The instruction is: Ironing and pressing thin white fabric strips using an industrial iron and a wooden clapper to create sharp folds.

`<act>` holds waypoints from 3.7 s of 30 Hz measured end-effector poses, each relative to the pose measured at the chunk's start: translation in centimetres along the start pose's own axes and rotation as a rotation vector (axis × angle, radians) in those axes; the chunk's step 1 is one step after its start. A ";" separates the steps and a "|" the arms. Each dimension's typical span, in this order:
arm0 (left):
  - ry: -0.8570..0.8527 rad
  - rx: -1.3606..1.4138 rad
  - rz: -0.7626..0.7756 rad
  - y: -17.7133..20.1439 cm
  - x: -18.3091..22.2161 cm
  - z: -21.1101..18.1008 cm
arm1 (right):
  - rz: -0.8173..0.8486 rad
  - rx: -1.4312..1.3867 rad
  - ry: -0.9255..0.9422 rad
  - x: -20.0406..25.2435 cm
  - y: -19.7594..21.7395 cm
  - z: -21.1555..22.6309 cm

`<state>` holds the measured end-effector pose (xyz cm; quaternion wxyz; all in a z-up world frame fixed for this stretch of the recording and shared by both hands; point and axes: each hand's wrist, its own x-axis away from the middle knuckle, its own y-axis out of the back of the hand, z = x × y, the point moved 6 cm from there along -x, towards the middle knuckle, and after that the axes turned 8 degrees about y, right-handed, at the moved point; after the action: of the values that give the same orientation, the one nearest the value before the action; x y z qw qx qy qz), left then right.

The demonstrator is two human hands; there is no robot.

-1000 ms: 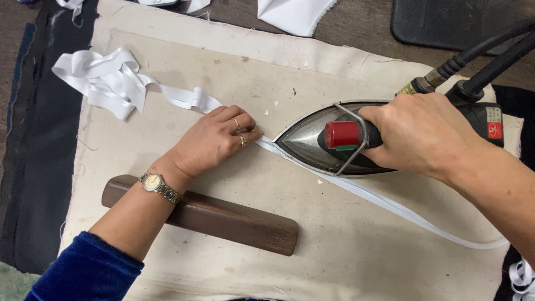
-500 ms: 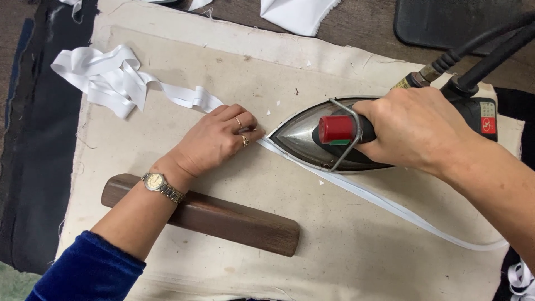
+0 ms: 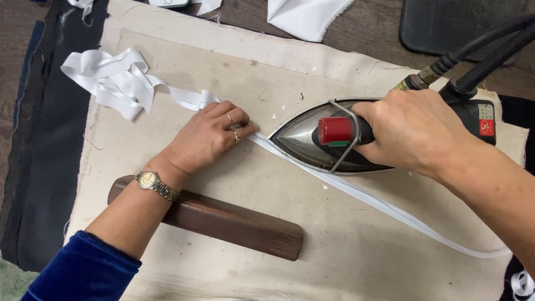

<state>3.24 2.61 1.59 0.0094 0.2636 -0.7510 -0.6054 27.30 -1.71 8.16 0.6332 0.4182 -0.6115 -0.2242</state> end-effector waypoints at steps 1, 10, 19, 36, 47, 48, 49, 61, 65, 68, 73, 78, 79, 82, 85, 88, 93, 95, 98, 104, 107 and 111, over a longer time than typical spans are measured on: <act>0.001 -0.001 -0.001 0.0 0.0 0.1 | -0.001 0.001 0.001 0.0 0.0 0.0; -0.025 -0.081 0.013 -0.2 0.0 0.0 | -0.003 -0.004 -0.009 -0.4 0.1 0.1; -0.013 -0.050 0.006 0.1 -0.1 0.0 | -0.013 -0.008 0.000 -0.9 0.9 0.7; -0.018 -0.028 -0.060 1.3 0.6 0.9 | -0.026 -0.019 0.002 -1.8 1.5 1.3; -0.003 -0.069 -0.043 1.0 0.6 0.8 | -0.025 -0.039 0.007 -2.3 2.3 2.0; 0.021 -0.067 -0.022 0.9 0.6 0.9 | -0.015 -0.045 0.006 -2.3 2.4 2.1; 0.018 -0.067 -0.022 1.0 0.8 0.5 | -0.016 -0.046 0.004 -2.4 2.4 2.1; 0.030 0.180 0.412 4.3 8.6 -8.7 | -0.004 -0.091 0.053 -2.2 3.0 2.5; 0.116 0.023 0.412 4.0 10.0 -6.8 | -0.009 -0.106 0.055 -2.2 3.0 2.4; 0.148 0.055 0.388 4.6 10.0 -4.6 | -0.012 -0.109 0.061 -2.2 2.7 2.0; 0.294 0.103 0.236 7.2 9.4 1.5 | -0.007 -0.109 0.077 -1.6 2.4 1.6; 0.409 0.002 0.175 8.9 7.7 5.7 | 0.035 -0.088 0.070 -1.4 2.0 1.3; 0.407 0.004 0.175 8.7 7.4 6.2 | 0.036 -0.088 0.068 -1.3 2.2 1.3; 0.386 -0.009 0.173 8.1 6.9 7.2 | 0.059 -0.096 0.064 -1.2 2.1 1.4; 0.388 0.022 0.206 7.2 6.7 7.9 | 0.027 -0.081 0.083 -1.3 2.0 1.2; 0.365 0.018 0.234 6.9 6.5 8.1 | 0.046 -0.080 0.087 -1.2 1.9 1.1; 0.393 0.029 0.298 6.5 5.9 8.4 | 0.019 -0.075 0.096 -1.1 1.8 0.9; 0.382 0.036 0.313 6.4 5.3 8.1 | 0.024 -0.075 0.094 -1.0 1.7 0.6; 0.348 0.056 0.337 6.2 4.4 7.6 | 0.033 -0.067 0.098 -0.7 1.3 0.1; 0.289 0.056 0.365 5.1 2.9 6.5 | 0.053 -0.049 0.097 0.4 0.4 -1.1; 0.285 0.069 0.397 4.6 2.1 5.7 | 0.073 -0.046 0.082 1.2 0.0 -1.8; 0.258 0.106 0.402 3.9 1.1 4.4 | 0.091 -0.042 0.072 2.3 -1.2 -2.9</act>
<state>-0.67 6.64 3.60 0.2116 0.1840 -0.8117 -0.5124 30.69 -3.47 8.87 0.6729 0.3843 -0.6018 -0.1930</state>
